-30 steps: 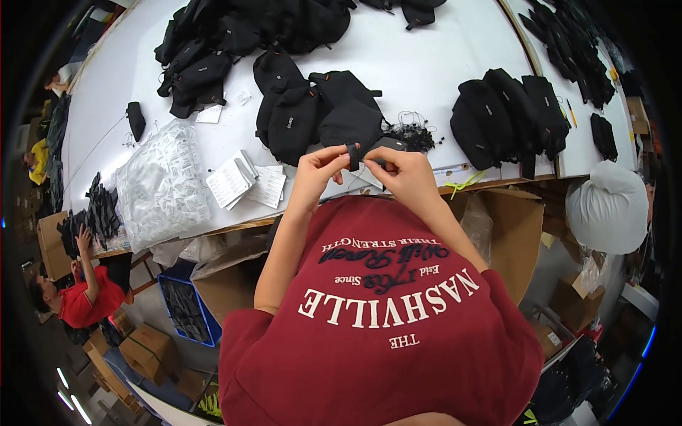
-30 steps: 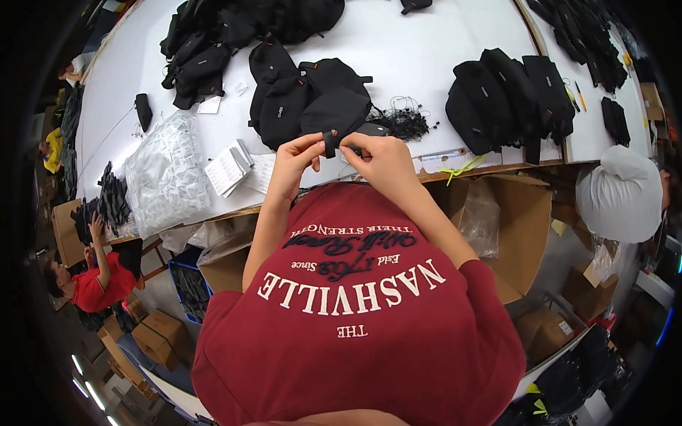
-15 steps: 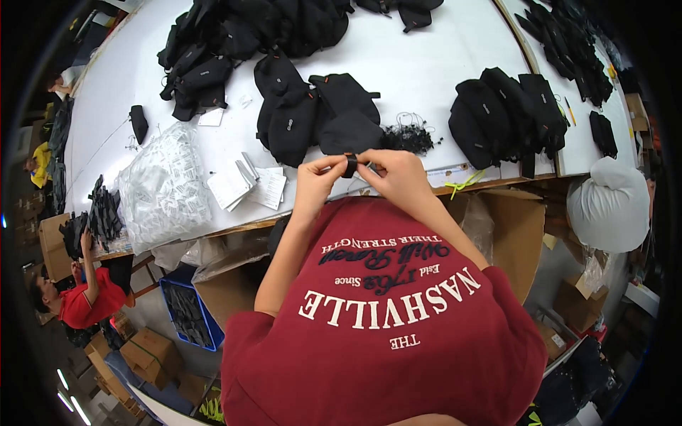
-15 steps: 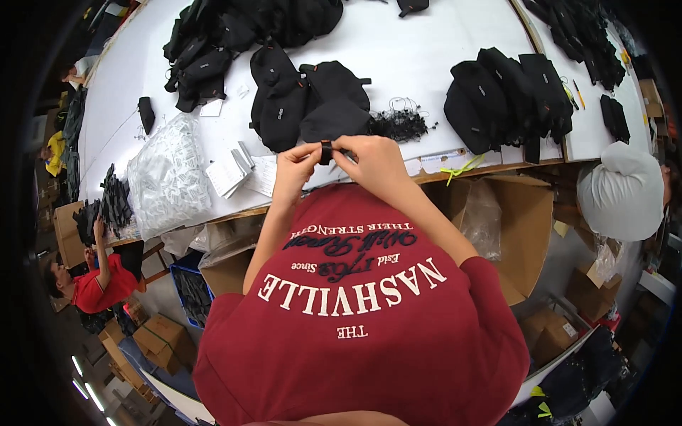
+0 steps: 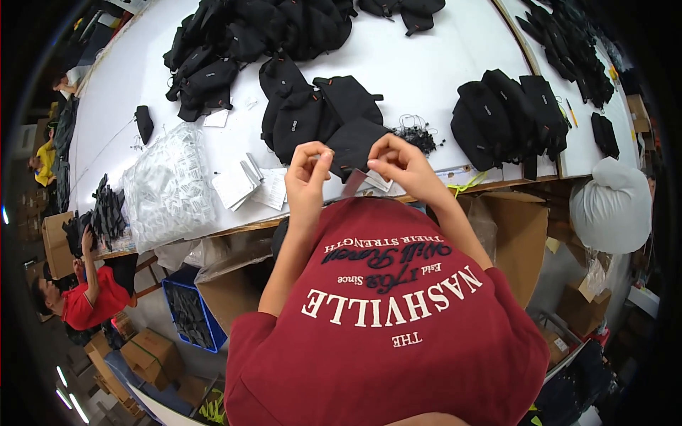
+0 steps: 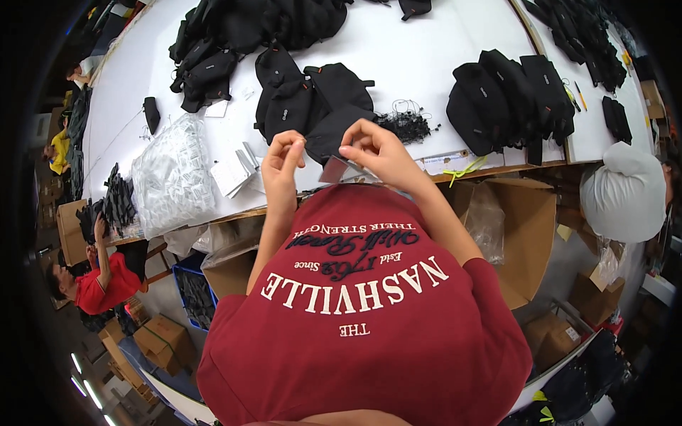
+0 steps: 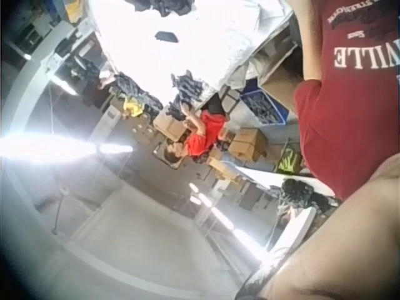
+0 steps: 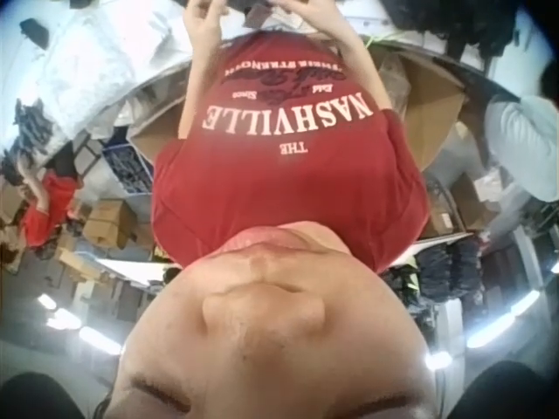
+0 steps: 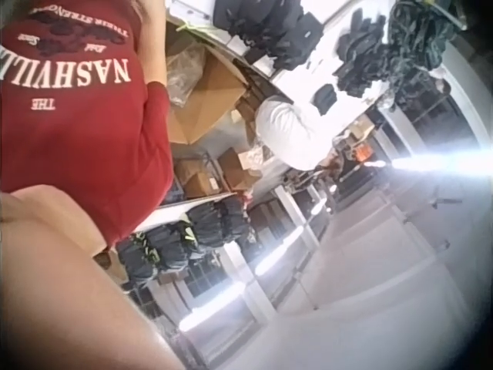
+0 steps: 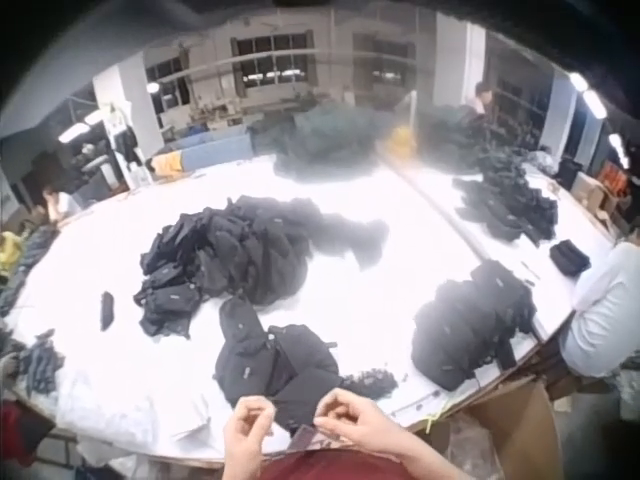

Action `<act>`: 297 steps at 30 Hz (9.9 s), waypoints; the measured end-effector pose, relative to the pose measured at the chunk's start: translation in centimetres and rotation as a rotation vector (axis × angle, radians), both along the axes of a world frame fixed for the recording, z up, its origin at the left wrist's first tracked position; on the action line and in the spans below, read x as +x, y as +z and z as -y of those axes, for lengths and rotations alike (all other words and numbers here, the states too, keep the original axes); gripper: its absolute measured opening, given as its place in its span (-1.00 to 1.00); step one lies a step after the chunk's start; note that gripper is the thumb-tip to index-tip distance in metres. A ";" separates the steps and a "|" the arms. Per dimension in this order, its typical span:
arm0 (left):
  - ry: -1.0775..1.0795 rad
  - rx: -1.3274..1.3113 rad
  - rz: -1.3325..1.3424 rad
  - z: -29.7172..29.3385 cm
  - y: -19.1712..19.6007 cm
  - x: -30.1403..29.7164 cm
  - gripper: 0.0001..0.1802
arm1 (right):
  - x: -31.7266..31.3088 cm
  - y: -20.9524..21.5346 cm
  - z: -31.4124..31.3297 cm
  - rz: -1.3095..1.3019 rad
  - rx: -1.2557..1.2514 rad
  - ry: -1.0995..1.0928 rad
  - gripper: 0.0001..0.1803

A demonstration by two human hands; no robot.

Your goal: Inspecting small black pouches for defects and then stacking and placing them into a large shipping box.

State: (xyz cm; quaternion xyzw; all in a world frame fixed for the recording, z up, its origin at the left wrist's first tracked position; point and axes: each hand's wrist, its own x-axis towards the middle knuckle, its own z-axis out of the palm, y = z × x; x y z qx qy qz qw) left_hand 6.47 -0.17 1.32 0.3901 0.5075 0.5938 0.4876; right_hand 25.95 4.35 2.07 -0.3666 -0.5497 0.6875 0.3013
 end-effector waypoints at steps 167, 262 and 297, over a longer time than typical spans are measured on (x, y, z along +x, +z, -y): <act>-0.857 -0.314 -0.585 0.5 6.4 3.3 -0.71 | 7.2 -2.7 -3.3 -0.688 -0.918 -0.721 -0.70; -0.037 -0.102 0.300 -3.4 1.0 1.7 -0.74 | 4.5 3.6 -1.3 0.316 0.326 0.156 -0.71; 0.071 -0.126 0.827 -8.0 -1.3 2.7 -0.68 | 7.2 6.3 -1.8 -0.011 0.337 0.369 -0.93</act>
